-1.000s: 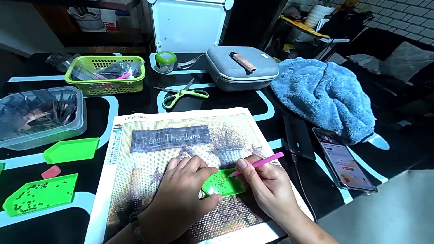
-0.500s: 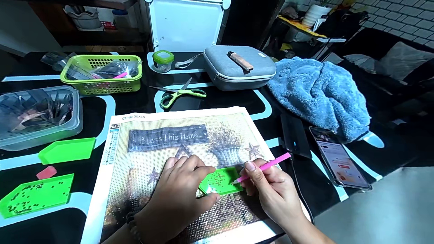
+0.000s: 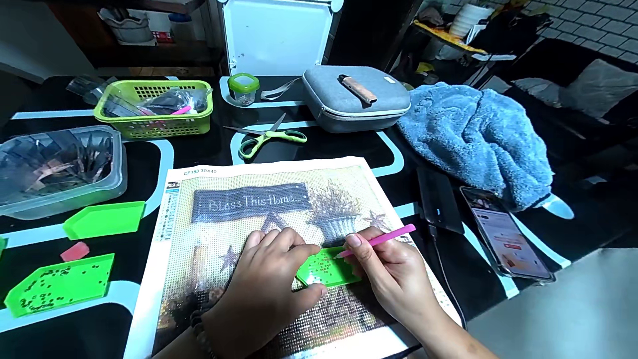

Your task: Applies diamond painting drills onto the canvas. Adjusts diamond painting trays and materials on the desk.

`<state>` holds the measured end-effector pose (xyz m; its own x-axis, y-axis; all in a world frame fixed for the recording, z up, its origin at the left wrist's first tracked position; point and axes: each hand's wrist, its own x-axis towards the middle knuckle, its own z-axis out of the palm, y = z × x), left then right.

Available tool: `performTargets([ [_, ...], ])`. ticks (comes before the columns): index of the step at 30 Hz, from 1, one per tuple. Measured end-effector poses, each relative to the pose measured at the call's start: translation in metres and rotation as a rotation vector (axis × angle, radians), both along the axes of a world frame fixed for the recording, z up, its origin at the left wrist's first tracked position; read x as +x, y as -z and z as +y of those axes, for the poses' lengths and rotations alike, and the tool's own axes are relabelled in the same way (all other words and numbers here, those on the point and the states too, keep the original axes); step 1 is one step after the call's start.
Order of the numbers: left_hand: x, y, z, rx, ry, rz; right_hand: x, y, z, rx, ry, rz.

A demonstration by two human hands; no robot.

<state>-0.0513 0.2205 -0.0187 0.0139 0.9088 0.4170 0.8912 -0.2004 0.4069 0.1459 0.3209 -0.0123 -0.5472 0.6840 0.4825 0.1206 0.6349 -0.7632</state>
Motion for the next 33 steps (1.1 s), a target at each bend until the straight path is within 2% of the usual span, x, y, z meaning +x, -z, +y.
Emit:
performTargets([
  [9,0.0,-0.001,0.0,-0.016,-0.006,0.01,0.014,-0.002,-0.008,-0.242,-0.019,0.129],
  [29,0.0,-0.002,0.0,-0.031,-0.008,0.008,0.014,0.001,-0.009,-0.267,0.019,0.138],
  [33,0.0,-0.001,0.0,-0.029,-0.008,0.014,0.019,-0.001,-0.009,-0.214,0.043,0.124],
])
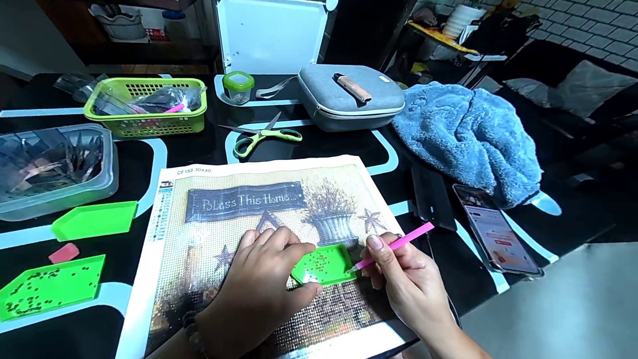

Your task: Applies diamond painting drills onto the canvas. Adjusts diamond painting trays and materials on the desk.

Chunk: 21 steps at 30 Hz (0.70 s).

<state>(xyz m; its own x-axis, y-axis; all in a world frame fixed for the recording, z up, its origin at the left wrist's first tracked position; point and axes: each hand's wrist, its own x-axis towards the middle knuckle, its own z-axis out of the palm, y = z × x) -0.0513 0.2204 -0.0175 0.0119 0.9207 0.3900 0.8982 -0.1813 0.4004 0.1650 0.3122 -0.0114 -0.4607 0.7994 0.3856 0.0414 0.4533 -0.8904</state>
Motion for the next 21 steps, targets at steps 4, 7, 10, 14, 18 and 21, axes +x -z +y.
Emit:
performTargets([
  [4,0.0,-0.001,0.0,-0.007,-0.001,-0.001,-0.004,0.001,-0.002,0.068,-0.029,-0.019],
  [7,0.0,0.0,0.0,-0.005,-0.001,-0.005,-0.011,0.0,-0.002,0.133,-0.064,-0.051],
  [10,0.0,-0.001,0.0,-0.006,-0.001,-0.002,-0.018,0.001,-0.001,0.172,-0.057,-0.09],
  [14,0.0,0.0,0.0,0.018,-0.001,-0.008,-0.021,0.001,-0.002,0.175,-0.063,-0.094],
  [18,0.0,0.002,0.0,0.034,0.006,-0.009,-0.023,0.002,-0.001,0.19,-0.062,-0.105],
  [21,0.0,0.002,0.0,0.04,0.004,-0.01,-0.022,0.002,-0.001,0.199,-0.055,-0.106],
])
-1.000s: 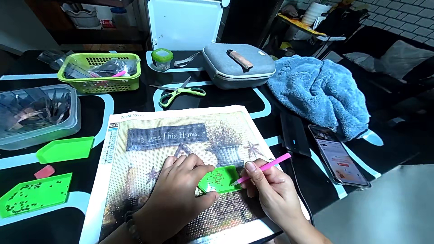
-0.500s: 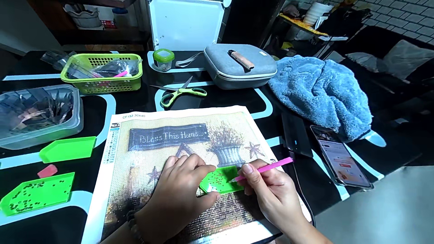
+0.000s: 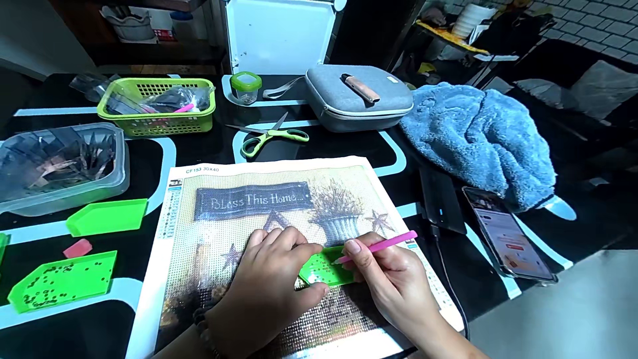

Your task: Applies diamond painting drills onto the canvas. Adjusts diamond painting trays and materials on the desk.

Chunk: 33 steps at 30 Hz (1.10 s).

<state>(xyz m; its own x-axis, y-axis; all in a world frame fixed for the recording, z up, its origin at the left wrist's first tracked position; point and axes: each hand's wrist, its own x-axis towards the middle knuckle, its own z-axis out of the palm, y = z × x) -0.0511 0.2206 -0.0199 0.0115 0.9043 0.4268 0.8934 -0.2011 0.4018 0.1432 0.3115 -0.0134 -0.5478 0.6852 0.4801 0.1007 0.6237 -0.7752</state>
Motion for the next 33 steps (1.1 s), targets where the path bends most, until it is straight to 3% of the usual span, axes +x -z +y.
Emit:
performTargets([
  [10,0.0,-0.001,0.0,-0.004,-0.002,0.004,0.0,0.0,0.0,-0.031,-0.009,0.026],
  [17,0.001,-0.002,0.0,-0.026,-0.005,0.008,0.016,-0.007,-0.006,-0.316,-0.04,0.174],
  [33,-0.001,-0.004,-0.001,-0.052,-0.002,0.012,0.021,0.007,-0.011,-0.12,0.019,0.099],
])
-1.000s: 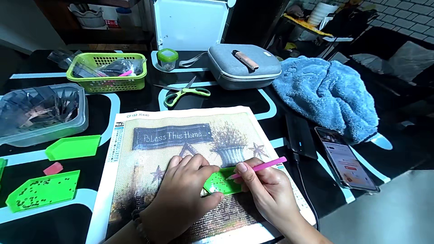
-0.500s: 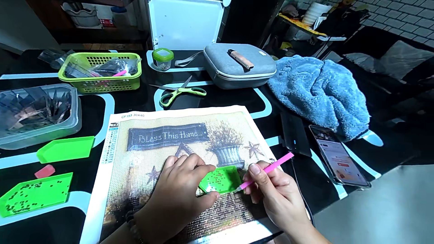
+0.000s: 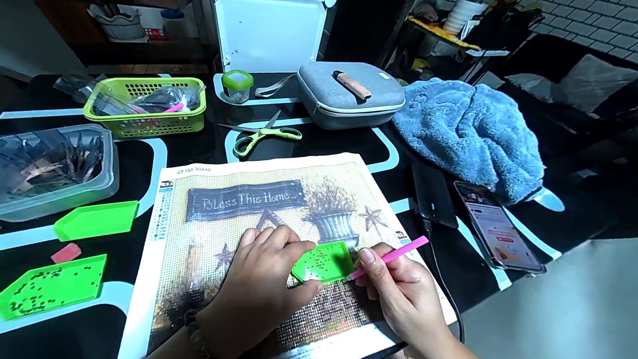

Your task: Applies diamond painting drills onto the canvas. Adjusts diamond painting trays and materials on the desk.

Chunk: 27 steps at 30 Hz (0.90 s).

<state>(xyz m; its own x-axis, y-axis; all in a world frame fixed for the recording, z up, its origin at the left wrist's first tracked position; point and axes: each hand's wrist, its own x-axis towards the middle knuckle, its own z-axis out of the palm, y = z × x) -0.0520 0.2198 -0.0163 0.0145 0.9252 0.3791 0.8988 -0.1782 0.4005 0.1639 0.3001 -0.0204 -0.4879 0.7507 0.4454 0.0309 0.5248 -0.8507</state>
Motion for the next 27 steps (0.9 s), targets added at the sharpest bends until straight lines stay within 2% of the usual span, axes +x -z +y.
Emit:
performTargets([
  [9,0.0,0.001,0.001,0.026,-0.016,0.01,0.0,0.002,0.0,0.062,-0.001,-0.029],
  [14,-0.001,0.0,0.001,0.005,-0.023,-0.002,-0.002,0.003,-0.001,0.294,0.031,-0.17],
  [16,-0.002,0.0,0.001,-0.015,-0.028,-0.017,-0.003,0.004,-0.002,0.328,0.028,-0.197],
  [17,-0.003,-0.001,0.002,-0.02,-0.031,-0.021,-0.003,0.004,-0.001,0.292,0.016,-0.182],
  [21,-0.007,-0.001,0.001,-0.038,-0.028,-0.03,-0.002,-0.001,0.0,-0.072,0.051,0.057],
  [27,-0.011,0.0,0.001,-0.031,-0.049,-0.042,-0.006,0.0,0.0,-0.132,0.06,0.116],
])
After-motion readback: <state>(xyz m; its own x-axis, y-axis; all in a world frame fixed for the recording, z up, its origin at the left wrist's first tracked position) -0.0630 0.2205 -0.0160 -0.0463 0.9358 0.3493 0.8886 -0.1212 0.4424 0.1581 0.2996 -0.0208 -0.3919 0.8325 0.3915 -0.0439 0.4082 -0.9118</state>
